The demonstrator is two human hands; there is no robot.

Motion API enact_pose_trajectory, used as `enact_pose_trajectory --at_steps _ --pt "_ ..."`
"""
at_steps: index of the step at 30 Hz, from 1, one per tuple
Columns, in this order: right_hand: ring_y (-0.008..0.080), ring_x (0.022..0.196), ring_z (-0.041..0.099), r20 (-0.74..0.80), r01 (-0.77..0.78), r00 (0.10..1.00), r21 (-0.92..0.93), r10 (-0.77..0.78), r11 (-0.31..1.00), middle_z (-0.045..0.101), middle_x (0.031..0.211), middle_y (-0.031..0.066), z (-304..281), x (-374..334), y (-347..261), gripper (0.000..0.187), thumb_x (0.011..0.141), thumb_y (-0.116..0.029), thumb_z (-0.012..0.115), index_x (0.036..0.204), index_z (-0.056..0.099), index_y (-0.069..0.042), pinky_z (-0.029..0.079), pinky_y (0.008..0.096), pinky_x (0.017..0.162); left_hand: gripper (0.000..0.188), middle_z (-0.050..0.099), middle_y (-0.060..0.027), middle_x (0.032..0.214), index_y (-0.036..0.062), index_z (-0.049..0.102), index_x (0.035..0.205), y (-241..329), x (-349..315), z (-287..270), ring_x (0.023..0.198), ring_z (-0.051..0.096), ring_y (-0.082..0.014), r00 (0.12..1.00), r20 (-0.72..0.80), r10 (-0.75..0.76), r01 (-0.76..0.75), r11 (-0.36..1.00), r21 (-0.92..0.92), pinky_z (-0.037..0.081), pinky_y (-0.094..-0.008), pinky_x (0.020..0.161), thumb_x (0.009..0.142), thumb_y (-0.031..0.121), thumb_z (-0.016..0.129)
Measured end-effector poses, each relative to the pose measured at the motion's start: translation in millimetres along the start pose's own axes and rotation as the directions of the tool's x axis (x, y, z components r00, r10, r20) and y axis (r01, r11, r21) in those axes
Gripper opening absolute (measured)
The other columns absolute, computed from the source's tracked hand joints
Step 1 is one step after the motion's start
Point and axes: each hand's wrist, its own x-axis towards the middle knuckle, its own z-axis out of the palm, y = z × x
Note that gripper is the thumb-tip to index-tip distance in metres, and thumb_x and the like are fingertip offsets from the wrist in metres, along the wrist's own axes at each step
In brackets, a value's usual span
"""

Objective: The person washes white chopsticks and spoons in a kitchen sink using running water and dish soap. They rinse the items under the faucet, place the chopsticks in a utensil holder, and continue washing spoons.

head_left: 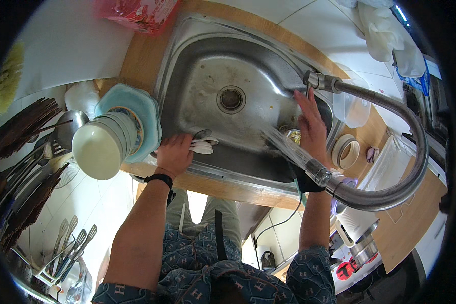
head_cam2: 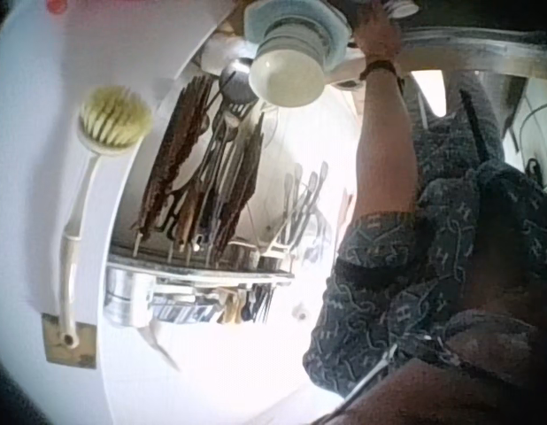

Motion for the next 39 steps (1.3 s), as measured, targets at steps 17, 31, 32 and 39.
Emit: enact_pose_trajectory --at_steps 17,31,32,39 --pt "0.0089 0.085 0.064 -0.134 -0.150 0.980 -0.003 0.148 0.989 0.068 0.108 0.0057 -44 -71 -132 0.044 0.079 -0.005 0.087 0.117 0.064 -0.004 0.052 0.0219 0.069 0.034 0.068 -0.0086 0.098 0.0103 0.058 0.109 2 1 -3 0.093 0.066 -0.0295 0.999 -0.042 0.022 -0.022 1.000 0.001 0.053 -0.0463 0.080 0.078 0.018 0.069" --pt "0.0082 0.062 0.062 -0.384 0.027 0.910 0.436 0.159 0.900 0.067 0.085 0.0066 22 -9 -139 0.030 0.096 -0.008 0.070 0.122 0.057 0.000 0.051 0.0196 0.055 0.040 0.067 -0.0111 0.102 0.0098 0.057 0.115 -1 -4 2 0.101 0.065 -0.0317 1.000 -0.028 0.003 -0.004 0.999 -0.050 0.053 -0.0477 0.087 0.078 0.021 0.070" --pt "0.0096 0.064 0.064 -0.405 0.072 0.908 0.405 0.109 0.912 0.066 0.086 0.0080 24 -5 -137 0.032 0.098 -0.011 0.068 0.125 0.054 0.001 0.053 0.0215 0.055 0.040 0.067 -0.0112 0.102 0.0098 0.057 0.114 -1 -3 2 0.101 0.065 -0.0317 1.000 -0.008 -0.004 0.003 0.999 -0.049 0.053 -0.0477 0.087 0.078 0.021 0.070" --pt "0.0117 0.073 0.065 -0.343 0.131 0.936 0.536 0.074 0.834 0.062 0.107 0.0110 24 0 -134 0.035 0.093 -0.002 0.072 0.123 0.053 0.000 0.055 0.0226 0.061 0.035 0.068 -0.0104 0.101 0.0100 0.057 0.109 0 -2 4 0.100 0.065 -0.0313 0.999 -0.039 -0.010 0.008 0.999 -0.053 0.052 -0.0467 0.086 0.078 0.022 0.069"
